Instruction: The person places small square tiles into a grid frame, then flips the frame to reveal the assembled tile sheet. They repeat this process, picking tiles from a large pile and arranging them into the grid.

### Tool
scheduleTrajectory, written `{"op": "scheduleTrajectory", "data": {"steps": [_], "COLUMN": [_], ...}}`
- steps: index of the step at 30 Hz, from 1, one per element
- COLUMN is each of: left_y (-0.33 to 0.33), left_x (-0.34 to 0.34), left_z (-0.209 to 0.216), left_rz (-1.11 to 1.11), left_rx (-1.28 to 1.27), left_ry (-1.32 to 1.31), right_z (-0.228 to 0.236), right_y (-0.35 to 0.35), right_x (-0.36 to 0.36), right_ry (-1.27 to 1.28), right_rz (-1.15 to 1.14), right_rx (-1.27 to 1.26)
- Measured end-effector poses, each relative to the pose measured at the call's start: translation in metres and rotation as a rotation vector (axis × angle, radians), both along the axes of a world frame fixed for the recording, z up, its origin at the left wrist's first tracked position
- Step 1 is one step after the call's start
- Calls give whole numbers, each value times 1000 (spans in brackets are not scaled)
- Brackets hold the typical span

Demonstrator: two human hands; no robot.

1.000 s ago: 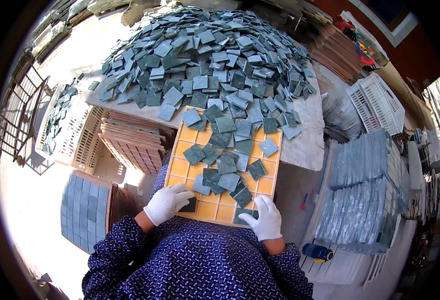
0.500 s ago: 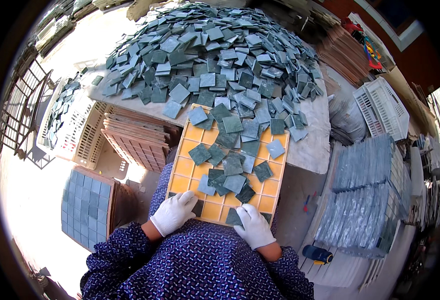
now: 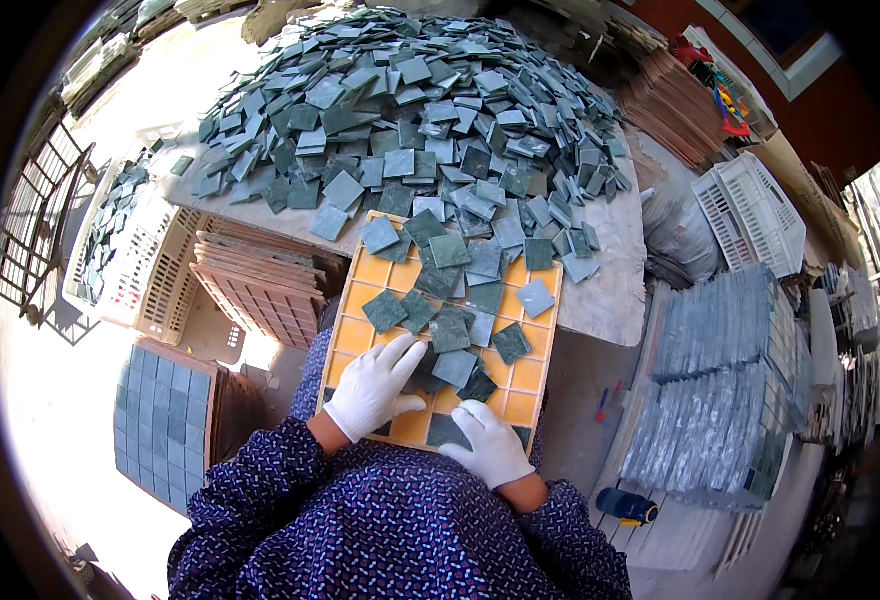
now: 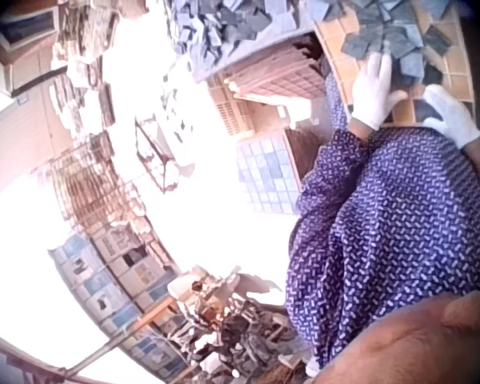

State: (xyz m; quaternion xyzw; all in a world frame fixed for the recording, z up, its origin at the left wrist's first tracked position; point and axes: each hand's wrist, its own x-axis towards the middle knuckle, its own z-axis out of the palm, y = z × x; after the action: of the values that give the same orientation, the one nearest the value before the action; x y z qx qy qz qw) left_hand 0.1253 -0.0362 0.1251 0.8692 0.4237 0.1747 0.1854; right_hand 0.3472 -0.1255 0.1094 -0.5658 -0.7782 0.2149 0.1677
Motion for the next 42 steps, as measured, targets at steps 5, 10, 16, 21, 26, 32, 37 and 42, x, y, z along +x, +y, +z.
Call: {"op": "scheduleTrajectory", "data": {"steps": [5, 10, 16, 21, 26, 32, 37, 42], "left_y": [-3, 6, 2, -14, -27, -12, 0, 5], "left_x": [32, 13, -44, -70, -77, -73, -81, -81], "left_z": [2, 6, 9, 6, -2, -2, -12, -12], "left_rz": [67, 33, 57, 176, 225, 168, 76, 56], "left_rx": [-8, -54, -58, -86, -105, -75, -80, -133], "left_ry": [105, 41, -120, -129, -184, -158, -164, -177], "right_z": [13, 6, 9, -23, -31, -4, -9, -24], "right_y": [21, 20, 3, 9, 8, 18, 20, 26], "right_x": [3, 9, -26, -48, -48, -54, -67, -72], "right_ry": [-99, -26, 24, 43, -15, -230, -95, -112], "right_rz": [-340, -412, 10, 137, 163, 66, 151, 204], "right_rx": [91, -18, 21, 44, 144, 17, 172, 227]}}
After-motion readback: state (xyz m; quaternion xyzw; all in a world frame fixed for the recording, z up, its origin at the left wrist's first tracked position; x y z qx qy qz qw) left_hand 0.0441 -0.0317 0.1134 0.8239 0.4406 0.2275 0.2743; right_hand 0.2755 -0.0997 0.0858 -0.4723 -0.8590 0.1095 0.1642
